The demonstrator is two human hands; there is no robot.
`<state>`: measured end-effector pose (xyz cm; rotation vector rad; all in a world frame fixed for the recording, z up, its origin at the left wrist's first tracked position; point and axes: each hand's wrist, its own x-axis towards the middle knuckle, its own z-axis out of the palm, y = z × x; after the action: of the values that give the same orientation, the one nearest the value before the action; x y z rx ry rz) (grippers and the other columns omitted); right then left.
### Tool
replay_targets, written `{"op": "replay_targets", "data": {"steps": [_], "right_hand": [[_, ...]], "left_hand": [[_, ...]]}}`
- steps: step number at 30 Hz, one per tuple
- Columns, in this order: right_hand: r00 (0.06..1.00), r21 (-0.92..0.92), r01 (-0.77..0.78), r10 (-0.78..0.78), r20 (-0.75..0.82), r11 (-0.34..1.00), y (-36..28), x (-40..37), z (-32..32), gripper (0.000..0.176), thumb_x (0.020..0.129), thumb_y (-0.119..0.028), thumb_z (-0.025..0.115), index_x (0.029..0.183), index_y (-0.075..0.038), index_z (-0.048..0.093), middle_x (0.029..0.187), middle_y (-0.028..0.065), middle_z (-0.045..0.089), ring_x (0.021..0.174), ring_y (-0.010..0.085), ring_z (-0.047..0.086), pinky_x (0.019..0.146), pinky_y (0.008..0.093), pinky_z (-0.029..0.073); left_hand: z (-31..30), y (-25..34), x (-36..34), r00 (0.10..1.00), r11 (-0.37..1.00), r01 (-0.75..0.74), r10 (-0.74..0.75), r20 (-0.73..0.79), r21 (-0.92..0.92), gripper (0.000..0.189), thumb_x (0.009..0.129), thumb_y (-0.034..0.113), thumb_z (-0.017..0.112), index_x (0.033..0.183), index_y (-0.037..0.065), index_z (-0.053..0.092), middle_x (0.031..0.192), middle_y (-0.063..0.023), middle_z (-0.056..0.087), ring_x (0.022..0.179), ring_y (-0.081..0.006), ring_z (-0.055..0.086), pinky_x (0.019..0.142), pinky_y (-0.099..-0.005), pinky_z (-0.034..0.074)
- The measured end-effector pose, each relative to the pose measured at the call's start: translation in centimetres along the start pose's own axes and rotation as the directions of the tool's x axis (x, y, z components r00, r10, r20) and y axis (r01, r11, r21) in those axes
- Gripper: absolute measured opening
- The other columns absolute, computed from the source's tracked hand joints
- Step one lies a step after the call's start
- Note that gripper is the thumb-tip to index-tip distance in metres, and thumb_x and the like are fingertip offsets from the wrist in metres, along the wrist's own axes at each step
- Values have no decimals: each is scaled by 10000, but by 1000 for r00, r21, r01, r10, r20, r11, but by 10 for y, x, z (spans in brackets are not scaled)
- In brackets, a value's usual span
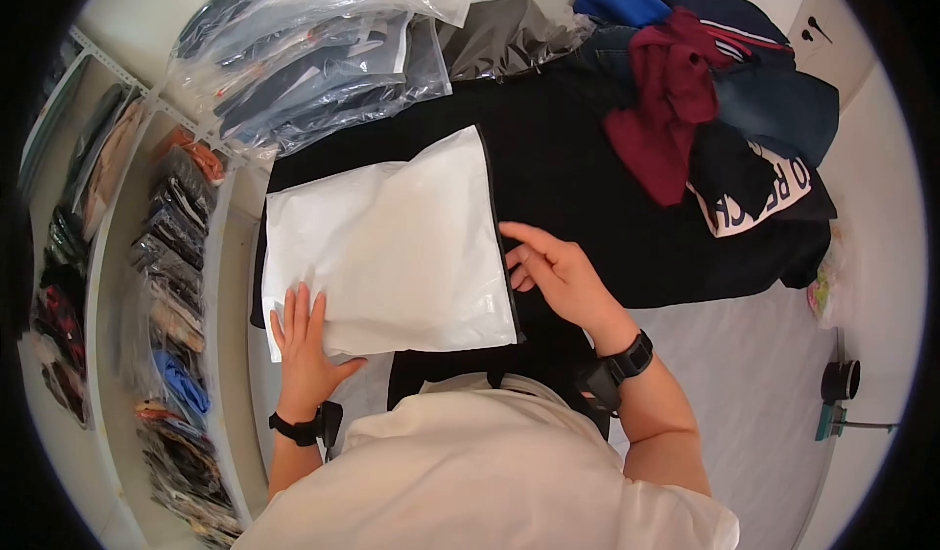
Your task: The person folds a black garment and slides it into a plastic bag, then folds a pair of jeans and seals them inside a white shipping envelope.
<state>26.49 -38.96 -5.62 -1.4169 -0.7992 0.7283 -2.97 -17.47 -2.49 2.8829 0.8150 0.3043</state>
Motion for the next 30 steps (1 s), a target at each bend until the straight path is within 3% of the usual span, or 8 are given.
{"op": "replay_targets", "data": {"steps": [4, 7, 8, 11, 15, 17, 20, 30], "right_hand": [[995, -53, 103, -103, 4, 993, 1, -10, 7, 194, 960, -74, 555, 1133, 6, 591, 874, 34, 650, 716, 101, 629, 645, 241, 520], [999, -78, 22, -24, -28, 997, -4, -23, 7, 154, 951, -123, 586, 1013, 15, 616, 803, 35, 652, 632, 86, 598, 576, 229, 490], [995, -90, -94, 93, -21, 991, -8, -29, 7, 181, 950, -159, 597, 949, 19, 628, 761, 37, 651, 587, 79, 578, 538, 226, 472], [950, -193, -287, 304, 68, 938, -16, -45, 7, 282, 958, -230, 592, 853, 26, 646, 682, 42, 637, 528, 74, 541, 491, 230, 442], [936, -155, -293, 316, 153, 943, -7, -52, 5, 344, 958, -274, 588, 773, 8, 658, 664, 25, 634, 521, 66, 529, 480, 221, 412], [944, -118, -279, 294, 149, 953, -4, -54, 4, 337, 955, -268, 589, 768, 2, 661, 663, 21, 633, 527, 63, 526, 484, 218, 409], [946, -68, -272, 280, 163, 960, -5, -54, 1, 307, 948, -247, 596, 775, -4, 670, 664, 12, 630, 539, 59, 522, 494, 211, 406], [968, 123, -190, 165, 190, 974, -7, -63, 7, 168, 899, -142, 671, 855, 18, 689, 739, 23, 657, 666, 59, 574, 586, 210, 448]], "left_hand": [[26, -25, -8, 974, 959, -81, 135, -184, 272, 728, 655, 51, 756, 1338, 76, 504, 1472, -160, 405, 1367, -346, 364, 1123, -539, 209], [18, -14, -19, 922, 979, -196, 202, -331, 53, 606, 661, 26, 729, 1239, 70, 553, 1337, -134, 536, 1221, -334, 502, 1023, -519, 332], [17, 1, -19, 868, 966, -260, 239, -436, 12, 441, 657, 18, 721, 1083, 67, 617, 1073, -93, 645, 974, -290, 598, 850, -472, 430], [11, 42, -19, 961, 824, -257, 271, -47, -504, 258, 742, 45, 714, 996, 33, 667, 870, -98, 647, 831, -256, 601, 714, -376, 462], [29, 83, 8, 754, 647, -165, 569, 327, -745, 230, 900, 162, 643, 1072, 10, 657, 855, -84, 641, 790, -214, 592, 703, -311, 470], [54, 88, 17, 587, 501, 390, 511, 628, -773, 297, 960, 240, 571, 1178, 49, 635, 913, -25, 650, 831, -122, 552, 725, -297, 464], [78, 95, 30, 537, 302, 559, 578, 614, -772, 331, 985, 294, 529, 1218, 78, 621, 962, 14, 636, 814, -88, 510, 746, -270, 455], [79, 129, 47, 524, 380, 651, 401, 751, -657, 336, 1001, 306, 493, 1045, 29, 679, 801, -9, 604, 705, -81, 460, 670, -236, 416]]}}
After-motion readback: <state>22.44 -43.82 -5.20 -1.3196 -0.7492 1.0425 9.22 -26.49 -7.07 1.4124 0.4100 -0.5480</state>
